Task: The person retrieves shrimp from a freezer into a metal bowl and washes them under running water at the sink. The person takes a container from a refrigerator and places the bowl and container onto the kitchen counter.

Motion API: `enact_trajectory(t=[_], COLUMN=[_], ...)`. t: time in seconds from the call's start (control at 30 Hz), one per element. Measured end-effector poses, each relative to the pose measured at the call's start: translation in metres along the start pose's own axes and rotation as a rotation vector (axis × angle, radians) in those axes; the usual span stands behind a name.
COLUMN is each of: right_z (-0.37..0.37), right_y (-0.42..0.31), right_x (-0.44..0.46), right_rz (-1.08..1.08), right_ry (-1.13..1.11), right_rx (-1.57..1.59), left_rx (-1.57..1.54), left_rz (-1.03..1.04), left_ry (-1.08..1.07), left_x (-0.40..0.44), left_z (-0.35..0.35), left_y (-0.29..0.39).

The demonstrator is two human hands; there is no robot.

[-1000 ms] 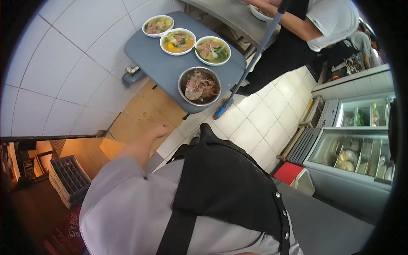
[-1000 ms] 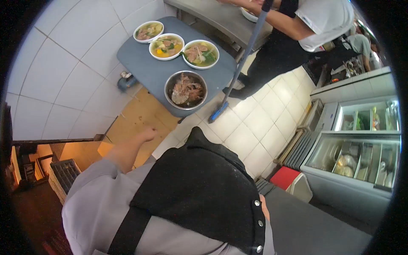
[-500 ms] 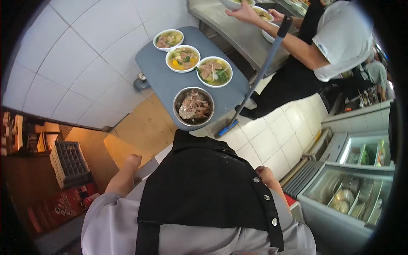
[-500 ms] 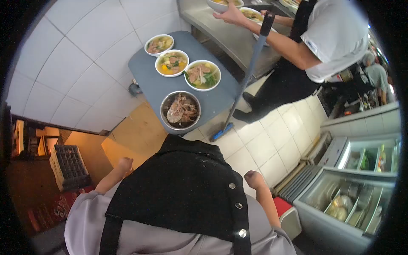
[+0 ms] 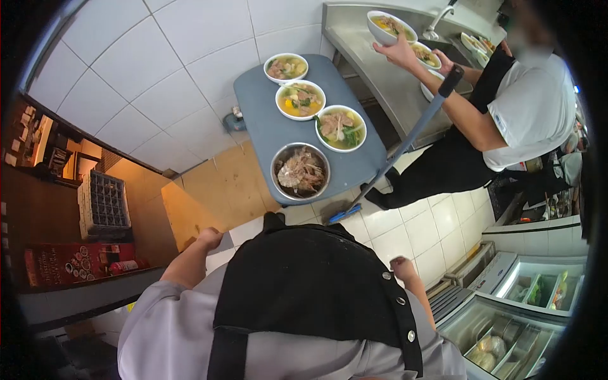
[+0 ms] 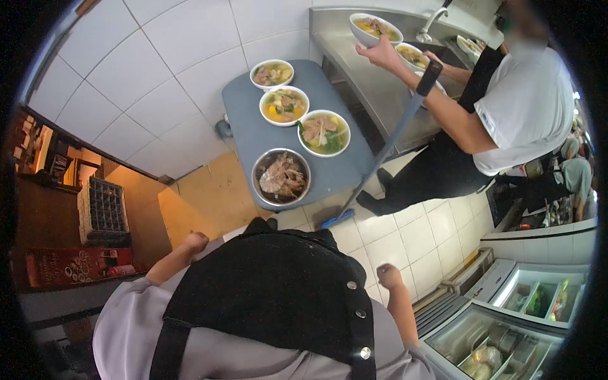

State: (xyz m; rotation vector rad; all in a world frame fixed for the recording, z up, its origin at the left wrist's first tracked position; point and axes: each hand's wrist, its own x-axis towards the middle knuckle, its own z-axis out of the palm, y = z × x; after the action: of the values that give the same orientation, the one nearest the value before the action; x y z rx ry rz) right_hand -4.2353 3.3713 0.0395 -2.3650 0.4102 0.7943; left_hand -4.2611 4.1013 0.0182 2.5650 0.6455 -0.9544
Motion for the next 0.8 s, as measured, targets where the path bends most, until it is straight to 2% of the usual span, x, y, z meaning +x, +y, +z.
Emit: enact_trajectory(t=[0.03,0.07,0.1,0.17,0.2,0.23,0.3,0.37,0.4,0.47,0.53,0.6,0.73,0.8], right_z=[0.013,0.014,0.002,0.027,0.049,0.055,0.058,0.044,0.033,0.039,0.047,0.047,0.063,0.067], right_y=[0.029,0.027,-0.008,0.002,0.016,0.033,-0.014,-0.103,-0.156,-0.199,-0.240,-0.289,-0.336,-0.350], right_x=[0.007,-0.002,-0.028,-0.029,-0.020,-0.010,-0.019,-0.022,-0.026,-0.007,0.014,0.012,0.017,0.014], right_rz=[-0.147,-0.028,0.012,-0.157,-0.328,-0.271,-0.151,-0.092,-0.077,-0.193,-0.160,-0.135,-0.057,-0.024], right_ry=[0.062,0.012,-0.089,-0.127,-0.111,-0.026,0.139,0.256,0.268,0.270,0.052,-0.117,-0.262,-0.296], right_rx=[-0.156,-0.160,-0.266,-0.335,-0.500,-0.293,0.126,-0.022,0.003,0.324,0.611,0.690,0.809,0.870], left_rx=[-0.004,-0.009,-0.020,-0.042,-0.110,-0.178,-0.352,-0.566,-0.673,-0.892,-0.863,-0.886,-0.858,-0.841], left_rz=[-0.028,-0.056,-0.043,-0.017,0.026,0.067,0.134,0.198,0.236,0.322,0.459,0.461,0.470,0.485], left_ry=[0.009,0.016,0.067,0.162,0.172,0.180,0.195,0.169,0.125,-0.017,-0.105,-0.203,-0.320,-0.309], left_x=[0.002,0.005,0.013,0.033,0.039,0.049,0.072,0.092,0.093,0.073,0.065,0.054,0.028,0.031], left_z=[-0.004,-0.010,-0.016,-0.027,-0.039,-0.051,-0.064,-0.071,-0.079,-0.102,-0.116,-0.128,-0.155,-0.152], left_y=[0.001,0.002,0.001,0.003,0.013,0.025,0.049,0.077,0.098,0.145,0.174,0.199,0.238,0.244])
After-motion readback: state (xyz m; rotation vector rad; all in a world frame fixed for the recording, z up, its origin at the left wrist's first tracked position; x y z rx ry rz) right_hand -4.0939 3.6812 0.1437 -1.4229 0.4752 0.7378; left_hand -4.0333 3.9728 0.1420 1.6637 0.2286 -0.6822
